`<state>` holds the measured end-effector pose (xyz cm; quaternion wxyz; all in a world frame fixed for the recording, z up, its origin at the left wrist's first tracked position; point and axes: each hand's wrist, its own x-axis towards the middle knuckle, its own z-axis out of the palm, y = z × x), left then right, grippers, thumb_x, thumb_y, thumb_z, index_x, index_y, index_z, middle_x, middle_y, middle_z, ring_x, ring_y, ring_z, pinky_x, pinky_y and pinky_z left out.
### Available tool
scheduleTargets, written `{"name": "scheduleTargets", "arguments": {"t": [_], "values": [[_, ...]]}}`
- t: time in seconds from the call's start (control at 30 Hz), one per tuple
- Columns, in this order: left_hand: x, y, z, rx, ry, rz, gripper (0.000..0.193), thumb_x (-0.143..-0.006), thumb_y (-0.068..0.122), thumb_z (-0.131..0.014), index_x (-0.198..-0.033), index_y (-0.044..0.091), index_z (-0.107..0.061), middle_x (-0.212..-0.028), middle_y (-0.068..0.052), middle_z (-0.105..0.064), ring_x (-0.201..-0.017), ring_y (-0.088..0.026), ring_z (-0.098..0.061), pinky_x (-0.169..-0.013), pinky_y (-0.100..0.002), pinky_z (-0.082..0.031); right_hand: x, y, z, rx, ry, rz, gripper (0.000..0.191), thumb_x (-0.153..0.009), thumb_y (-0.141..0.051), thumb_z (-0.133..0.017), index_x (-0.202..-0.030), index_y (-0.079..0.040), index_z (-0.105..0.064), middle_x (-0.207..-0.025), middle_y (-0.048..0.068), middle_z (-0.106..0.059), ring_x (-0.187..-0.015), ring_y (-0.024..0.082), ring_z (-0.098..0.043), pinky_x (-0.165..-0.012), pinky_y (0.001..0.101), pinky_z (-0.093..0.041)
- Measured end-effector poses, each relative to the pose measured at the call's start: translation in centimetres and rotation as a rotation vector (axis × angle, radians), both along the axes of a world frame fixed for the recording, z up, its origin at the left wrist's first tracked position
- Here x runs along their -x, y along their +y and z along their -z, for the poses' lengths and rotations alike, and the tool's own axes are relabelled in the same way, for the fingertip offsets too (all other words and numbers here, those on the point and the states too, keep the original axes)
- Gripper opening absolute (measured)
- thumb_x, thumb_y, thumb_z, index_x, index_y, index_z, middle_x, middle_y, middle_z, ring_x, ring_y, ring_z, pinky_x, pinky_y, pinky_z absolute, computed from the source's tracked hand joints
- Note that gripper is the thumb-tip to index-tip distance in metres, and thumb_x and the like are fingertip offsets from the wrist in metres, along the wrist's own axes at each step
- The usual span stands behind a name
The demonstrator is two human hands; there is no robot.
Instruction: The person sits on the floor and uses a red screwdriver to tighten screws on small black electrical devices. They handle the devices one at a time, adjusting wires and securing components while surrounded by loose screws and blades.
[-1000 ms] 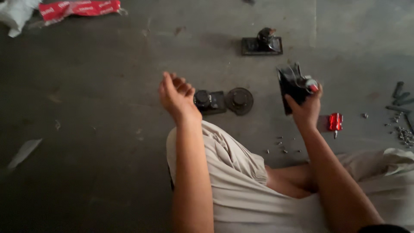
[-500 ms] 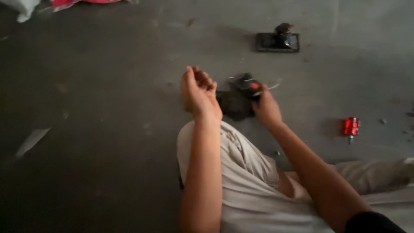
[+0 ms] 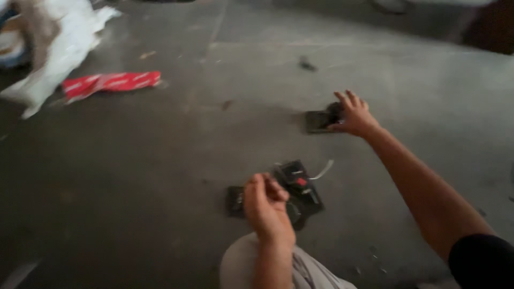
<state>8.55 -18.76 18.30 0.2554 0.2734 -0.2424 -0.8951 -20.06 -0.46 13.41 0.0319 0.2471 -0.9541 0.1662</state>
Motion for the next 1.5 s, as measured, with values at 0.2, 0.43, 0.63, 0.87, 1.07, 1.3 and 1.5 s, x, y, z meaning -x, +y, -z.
{"name": "scheduleTargets", "arguments": {"t": [0.2, 0.43, 0.63, 0.87, 1.07, 1.3, 1.5], "values": [[-0.6, 0.0, 0.5, 0.449, -0.06, 0.009, 0.022, -0.1, 0.029, -0.064, -0.099, 0.007, -0.062, -0.078, -0.003, -0.06, -0.066, -0.011, -0.053, -0.058, -0.027, -0.044, 0.7, -0.3, 3.7, -0.064, -0.029, 0.133, 0.065, -0.084, -0.032, -0.083, -0.143, -0.025, -0.058, -0.148, 0.009, -0.053, -0.127, 0.035, -0.06, -0.101, 0.0474, -0.053], [-0.9, 1.8, 0.1, 1.443, -0.048, 0.19, 0.026, -0.104, 0.032, -0.063, -0.108, 0.007, -0.068, -0.086, -0.003, -0.069, -0.074, -0.014, -0.066, -0.068, -0.03, -0.054, -7.7, 12.6, 2.9, -0.198, -0.039, 0.258, 0.08, -0.084, -0.036, -0.088, -0.146, -0.006, -0.05, -0.135, 0.024, -0.058, -0.118, 0.044, -0.059, -0.093, 0.0523, -0.051], [-1.0, 5.6, 1.5, 1.962, -0.119, 0.658, 0.026, -0.099, 0.03, -0.066, -0.107, 0.006, -0.066, -0.098, -0.009, -0.073, -0.084, -0.029, -0.071, -0.071, -0.045, -0.056, -17.5, 17.1, 4.1, -0.093, -0.304, 0.058, 0.096, -0.073, -0.024, -0.092, -0.153, -0.008, -0.041, -0.14, 0.021, -0.057, -0.128, 0.038, -0.058, -0.109, 0.0469, -0.047], [-0.8, 6.8, 3.3, 2.116, -0.214, 0.994, 0.03, -0.093, 0.031, -0.07, -0.113, 0.008, -0.066, -0.109, -0.016, -0.072, -0.102, -0.039, -0.067, -0.083, -0.053, -0.053, -24.6, 23.2, 4.8, 0.33, -0.232, 0.059, 0.063, -0.091, -0.023, -0.079, -0.143, -0.002, -0.051, -0.143, 0.021, -0.058, -0.13, 0.035, -0.058, -0.107, 0.0442, -0.051], [-1.5, 7.7, 4.7, 2.291, -0.22, 1.047, 0.03, -0.093, 0.03, -0.072, -0.11, 0.006, -0.065, -0.108, -0.017, -0.07, -0.103, -0.041, -0.067, -0.082, -0.054, -0.054, -27.8, 22.0, 10.3, 0.0, -0.3, -0.071, 0.044, -0.083, -0.026, -0.075, -0.121, -0.003, -0.07, -0.113, 0.02, -0.068, -0.102, 0.039, -0.066, -0.086, 0.0478, -0.053], [-2.4, 11.2, 5.5, 2.402, -0.099, 0.921, 0.03, -0.092, 0.03, -0.073, -0.107, 0.006, -0.063, -0.106, -0.016, -0.07, -0.103, -0.039, -0.068, -0.082, -0.052, -0.056, -28.8, 17.0, 12.2, -0.25, -0.214, -0.239, 0.021, -0.096, -0.024, -0.06, -0.112, -0.016, -0.071, -0.114, 0.015, -0.068, -0.102, 0.037, -0.07, -0.083, 0.0476, -0.057], [0.4, 11.3, 6.3, 2.363, -0.08, 0.752, 0.046, -0.083, 0.03, -0.077, -0.117, 0.004, -0.061, -0.106, -0.02, -0.069, -0.103, -0.043, -0.067, -0.075, -0.053, -0.055, -28.0, 17.2, 11.2, -0.244, -0.113, -0.271, 0.019, -0.094, -0.021, -0.061, -0.108, -0.015, -0.073, -0.109, 0.014, -0.069, -0.1, 0.034, -0.07, -0.081, 0.046, -0.058]]}}
